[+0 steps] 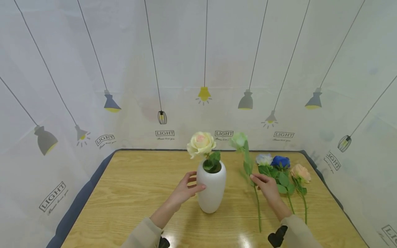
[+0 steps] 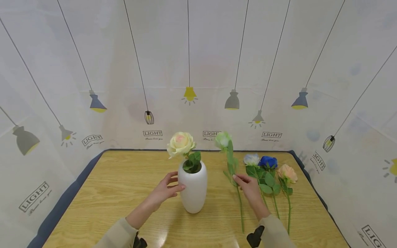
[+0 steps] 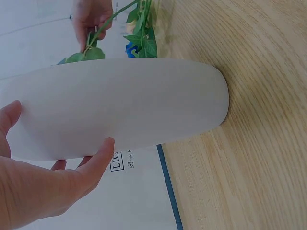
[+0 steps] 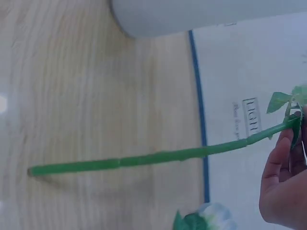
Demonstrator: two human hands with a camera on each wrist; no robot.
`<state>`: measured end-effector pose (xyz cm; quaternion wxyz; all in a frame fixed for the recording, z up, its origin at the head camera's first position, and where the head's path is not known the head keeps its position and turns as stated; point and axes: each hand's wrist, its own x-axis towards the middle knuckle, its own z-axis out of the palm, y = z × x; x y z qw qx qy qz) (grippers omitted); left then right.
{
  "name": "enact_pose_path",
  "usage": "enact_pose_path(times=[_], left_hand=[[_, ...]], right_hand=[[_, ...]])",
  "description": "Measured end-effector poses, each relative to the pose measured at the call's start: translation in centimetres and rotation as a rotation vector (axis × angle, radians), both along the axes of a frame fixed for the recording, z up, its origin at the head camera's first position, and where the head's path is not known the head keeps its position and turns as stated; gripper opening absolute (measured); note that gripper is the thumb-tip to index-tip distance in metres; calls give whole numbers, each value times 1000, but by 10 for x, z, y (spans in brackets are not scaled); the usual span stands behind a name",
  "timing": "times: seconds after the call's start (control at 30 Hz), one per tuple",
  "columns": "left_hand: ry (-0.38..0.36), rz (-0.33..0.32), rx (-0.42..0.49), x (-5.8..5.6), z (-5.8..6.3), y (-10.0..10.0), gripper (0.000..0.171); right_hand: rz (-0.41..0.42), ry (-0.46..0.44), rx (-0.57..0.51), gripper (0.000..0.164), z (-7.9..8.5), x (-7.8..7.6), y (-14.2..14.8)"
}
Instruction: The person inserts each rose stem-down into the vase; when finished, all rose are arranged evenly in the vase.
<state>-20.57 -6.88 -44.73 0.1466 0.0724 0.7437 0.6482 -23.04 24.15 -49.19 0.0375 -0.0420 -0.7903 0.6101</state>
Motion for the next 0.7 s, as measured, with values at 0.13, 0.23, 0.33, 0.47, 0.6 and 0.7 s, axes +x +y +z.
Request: enact_pose_path(times=[0.13,0.23,0.33,0.47,0.6,0.7], left_hand=[[5,-2,-2,0,0,0,76],[8,-3,-4,-1,0,0,75],[7,-3,-6,-1,0,0,75],[8,-2,-6,0,1,0,74],[14,-6,-7,1,2,0,73],[16,-6,-7,1,3,0,73]], right_hand=[[-3,56,-47,47,16,1,-6],[-13,94,-106,46,31,4,-10],[-34,131,-152,43,45,7,-15],[-50,178,-257,21,59,11,-21],[-35,233,-463,14,72,14,-29],[-7,267,-629,19,82,17,-34]])
